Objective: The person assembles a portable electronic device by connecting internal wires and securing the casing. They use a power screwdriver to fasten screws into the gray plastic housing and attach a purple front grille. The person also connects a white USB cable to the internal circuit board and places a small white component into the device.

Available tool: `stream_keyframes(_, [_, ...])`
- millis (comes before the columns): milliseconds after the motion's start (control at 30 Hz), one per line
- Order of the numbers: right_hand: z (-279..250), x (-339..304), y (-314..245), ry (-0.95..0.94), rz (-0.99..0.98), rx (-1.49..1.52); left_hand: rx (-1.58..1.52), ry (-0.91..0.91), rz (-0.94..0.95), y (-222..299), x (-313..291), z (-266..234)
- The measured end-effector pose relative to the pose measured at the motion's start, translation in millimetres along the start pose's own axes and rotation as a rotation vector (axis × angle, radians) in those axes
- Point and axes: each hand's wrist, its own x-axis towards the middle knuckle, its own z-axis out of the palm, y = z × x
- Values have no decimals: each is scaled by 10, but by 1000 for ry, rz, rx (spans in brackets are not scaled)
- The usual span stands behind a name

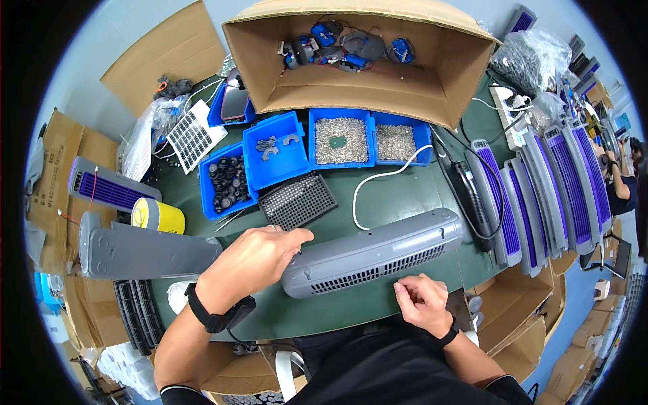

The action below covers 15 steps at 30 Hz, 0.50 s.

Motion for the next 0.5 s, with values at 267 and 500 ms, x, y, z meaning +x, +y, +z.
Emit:
stream_keyframes(267, [-11, 8, 28, -6, -45, -9, 140, -92, 114, 113, 58, -66])
stream_keyframes(500, [-16, 8, 30, 2, -19, 25, -114, -16, -20, 41, 161, 1])
